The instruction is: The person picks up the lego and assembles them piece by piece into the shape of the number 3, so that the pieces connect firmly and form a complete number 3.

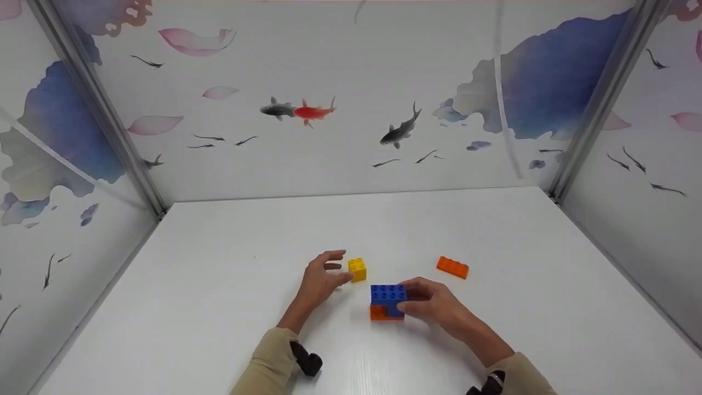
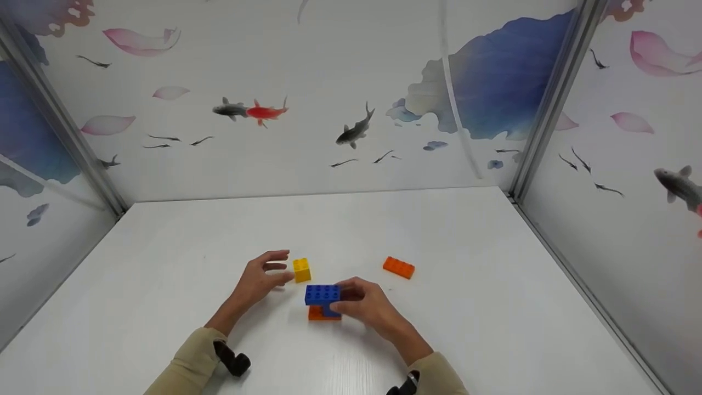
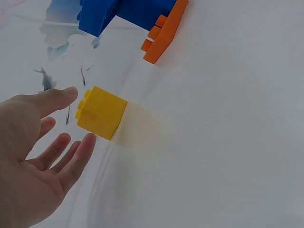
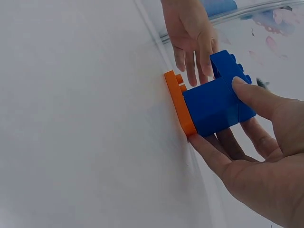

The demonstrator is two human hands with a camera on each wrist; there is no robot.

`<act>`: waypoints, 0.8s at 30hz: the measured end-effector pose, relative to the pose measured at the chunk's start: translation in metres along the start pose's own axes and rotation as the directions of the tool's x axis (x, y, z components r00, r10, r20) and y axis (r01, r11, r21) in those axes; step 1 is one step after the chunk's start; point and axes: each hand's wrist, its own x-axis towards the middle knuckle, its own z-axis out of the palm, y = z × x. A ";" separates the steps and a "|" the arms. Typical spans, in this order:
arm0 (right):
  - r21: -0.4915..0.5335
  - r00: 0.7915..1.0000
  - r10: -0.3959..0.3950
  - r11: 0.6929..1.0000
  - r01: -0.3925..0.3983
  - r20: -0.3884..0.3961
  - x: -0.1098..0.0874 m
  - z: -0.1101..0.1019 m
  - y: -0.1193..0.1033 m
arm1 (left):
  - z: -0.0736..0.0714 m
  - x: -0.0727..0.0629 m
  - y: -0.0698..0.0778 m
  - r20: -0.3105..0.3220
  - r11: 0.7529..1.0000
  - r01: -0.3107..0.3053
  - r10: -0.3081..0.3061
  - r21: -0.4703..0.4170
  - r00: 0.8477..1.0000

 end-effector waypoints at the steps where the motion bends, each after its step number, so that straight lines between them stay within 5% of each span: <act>1: 0.000 1.000 0.002 1.000 -0.002 -0.002 0.000 0.000 0.000 | 0.001 0.003 0.001 0.005 1.000 0.004 -0.004 0.008 1.000; 9: 0.006 1.000 0.015 1.000 -0.015 -0.004 -0.001 -0.001 0.000 | 0.009 0.019 0.002 0.045 0.998 0.060 -0.060 -0.008 0.997; 24: 0.008 1.000 0.005 1.000 -0.005 0.009 0.000 -0.002 0.000 | 0.011 0.022 -0.002 0.064 0.998 0.067 -0.067 -0.001 0.996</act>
